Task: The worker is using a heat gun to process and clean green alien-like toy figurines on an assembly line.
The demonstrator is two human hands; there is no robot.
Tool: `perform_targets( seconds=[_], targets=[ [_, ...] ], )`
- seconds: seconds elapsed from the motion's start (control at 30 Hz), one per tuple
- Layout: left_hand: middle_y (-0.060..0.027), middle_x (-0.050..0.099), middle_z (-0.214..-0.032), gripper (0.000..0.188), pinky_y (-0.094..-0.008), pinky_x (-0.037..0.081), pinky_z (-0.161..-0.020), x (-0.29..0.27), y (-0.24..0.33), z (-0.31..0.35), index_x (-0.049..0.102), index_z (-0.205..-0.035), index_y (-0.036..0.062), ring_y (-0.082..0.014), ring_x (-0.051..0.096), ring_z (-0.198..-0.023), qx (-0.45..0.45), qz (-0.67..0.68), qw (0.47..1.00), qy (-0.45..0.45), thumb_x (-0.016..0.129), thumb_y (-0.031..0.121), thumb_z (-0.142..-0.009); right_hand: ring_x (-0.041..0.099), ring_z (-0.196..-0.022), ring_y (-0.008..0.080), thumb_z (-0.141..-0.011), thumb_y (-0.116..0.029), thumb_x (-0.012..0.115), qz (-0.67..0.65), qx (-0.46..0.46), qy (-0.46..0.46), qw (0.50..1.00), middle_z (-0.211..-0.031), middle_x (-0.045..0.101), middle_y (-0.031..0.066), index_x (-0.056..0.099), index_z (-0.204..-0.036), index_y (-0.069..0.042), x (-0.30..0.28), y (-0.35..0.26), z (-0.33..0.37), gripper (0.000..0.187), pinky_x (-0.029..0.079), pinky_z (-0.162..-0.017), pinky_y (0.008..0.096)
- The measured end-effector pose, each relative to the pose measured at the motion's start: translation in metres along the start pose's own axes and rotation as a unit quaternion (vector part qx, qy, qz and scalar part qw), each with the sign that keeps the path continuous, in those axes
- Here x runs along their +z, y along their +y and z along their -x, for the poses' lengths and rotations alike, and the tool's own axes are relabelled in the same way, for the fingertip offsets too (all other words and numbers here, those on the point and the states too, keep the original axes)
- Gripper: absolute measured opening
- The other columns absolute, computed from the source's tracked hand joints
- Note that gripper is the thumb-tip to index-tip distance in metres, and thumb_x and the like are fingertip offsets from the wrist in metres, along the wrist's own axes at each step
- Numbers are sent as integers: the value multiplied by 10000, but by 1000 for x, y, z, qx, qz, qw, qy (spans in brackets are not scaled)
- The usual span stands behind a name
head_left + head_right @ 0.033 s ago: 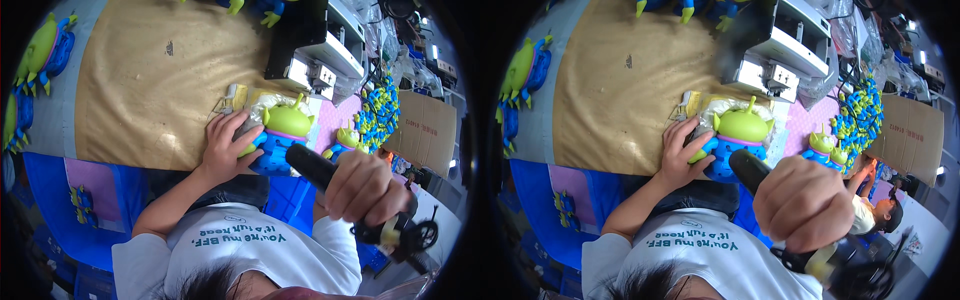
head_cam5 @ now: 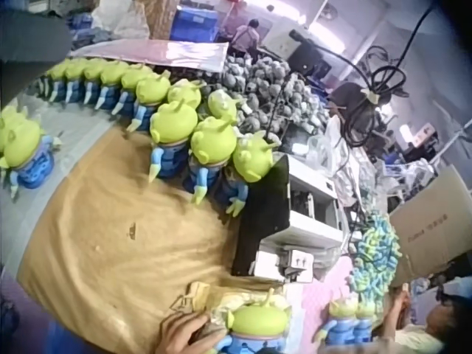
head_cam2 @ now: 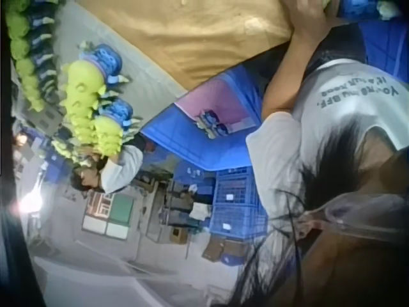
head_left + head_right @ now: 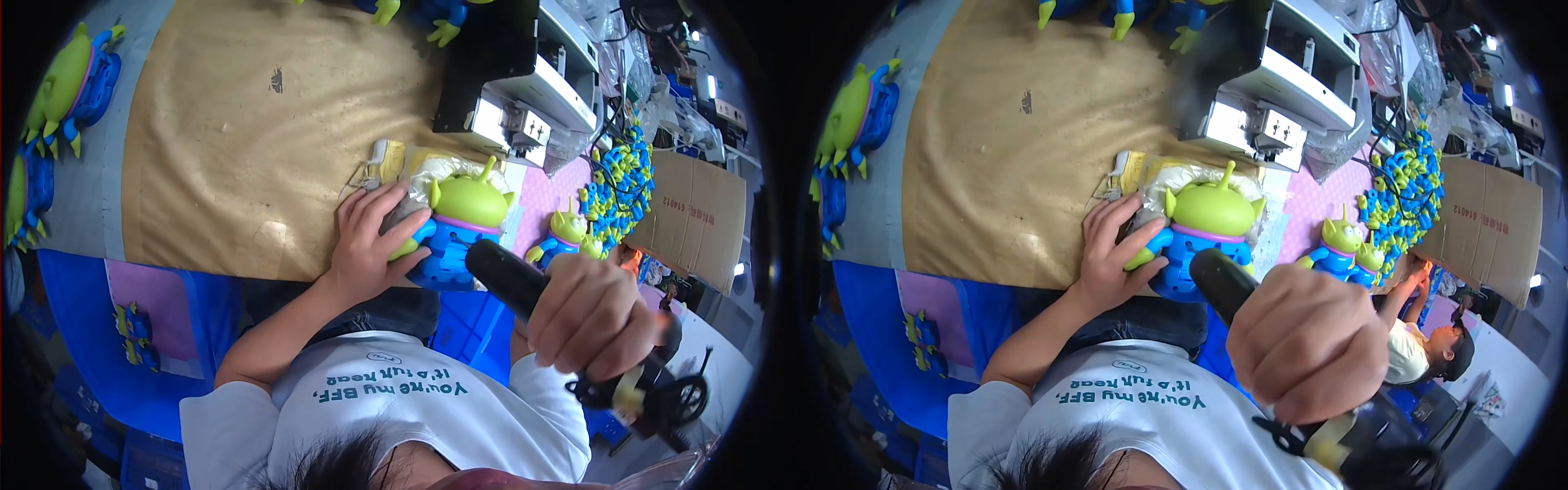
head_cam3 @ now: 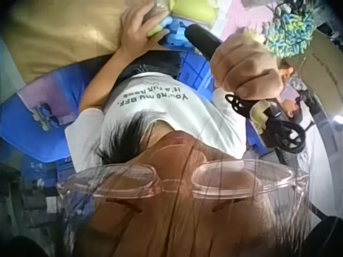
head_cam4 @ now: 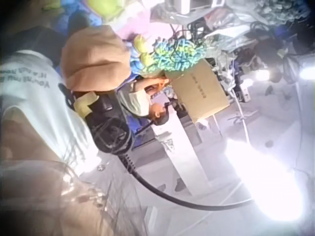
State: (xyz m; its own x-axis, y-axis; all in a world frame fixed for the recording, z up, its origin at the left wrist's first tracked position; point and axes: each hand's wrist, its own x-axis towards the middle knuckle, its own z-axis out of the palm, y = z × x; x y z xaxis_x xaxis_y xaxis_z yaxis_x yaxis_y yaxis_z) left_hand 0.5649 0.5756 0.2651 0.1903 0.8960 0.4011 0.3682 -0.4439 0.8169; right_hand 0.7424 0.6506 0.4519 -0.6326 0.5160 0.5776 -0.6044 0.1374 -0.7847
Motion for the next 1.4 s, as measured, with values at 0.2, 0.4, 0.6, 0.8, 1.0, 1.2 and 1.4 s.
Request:
perform_targets(
  seconds=[0.2,0.4,0.6,0.8,1.0,1.2,1.4],
  targets=[
    [-218,531,-1346,529,-518,347,-1063,-1,0,0,659,-1266,139,-391,512,-1240,-12,4,1000,-10,804,270,-774,582,-502,225,-894,15,558,-77,-30,-49,995,-736,613,212,603,-870,111,-12,17,-6,108,463,-428,306],
    [-209,519,-1357,525,-520,350,-1061,0,-2,-2,662,-1262,143,-387,513,-1238,-12,3,1000,-10,809,260,-772,572,-500,233,-896,13,543,-95,-61,-61,992,-733,608,230,606,-859,111,-16,22,-6,123,439,-426,306],
    [-209,521,-1358,540,-522,350,-1062,0,-2,0,658,-1267,145,-389,512,-1243,-14,7,1000,-15,816,235,-758,598,-516,252,-904,-8,567,-78,-45,-28,996,-736,614,225,601,-906,94,-20,16,-3,107,491,-449,325],
    [-215,525,-1359,529,-523,352,-1062,0,-1,0,665,-1255,140,-387,516,-1244,-11,11,1000,-12,814,221,-754,608,-522,259,-903,-17,592,-72,-34,-22,997,-749,621,218,599,-929,83,-17,13,-1,104,507,-455,333],
    [-201,528,-1359,525,-500,367,-1061,1,0,2,662,-1246,127,-390,507,-1250,-4,-4,1000,7,816,213,-752,589,-474,243,-912,-69,620,-57,-3,-14,998,-727,626,197,583,-892,63,-10,10,-3,138,499,-428,319],
    [-98,580,-1127,407,-423,420,-937,-3,8,18,677,-1111,99,-325,521,-1095,-11,-33,996,87,826,168,-738,612,-527,169,-789,-494,756,78,-3,121,990,-793,597,86,520,-983,-52,-4,9,4,537,509,-467,273],
    [-56,557,-938,272,-411,421,-874,0,19,32,672,-908,72,-297,508,-1003,10,-48,993,109,842,148,-710,542,-692,96,-664,-689,813,132,-31,225,965,-880,524,-1,552,-1068,-115,4,-120,4,749,471,-662,245]
  ],
)
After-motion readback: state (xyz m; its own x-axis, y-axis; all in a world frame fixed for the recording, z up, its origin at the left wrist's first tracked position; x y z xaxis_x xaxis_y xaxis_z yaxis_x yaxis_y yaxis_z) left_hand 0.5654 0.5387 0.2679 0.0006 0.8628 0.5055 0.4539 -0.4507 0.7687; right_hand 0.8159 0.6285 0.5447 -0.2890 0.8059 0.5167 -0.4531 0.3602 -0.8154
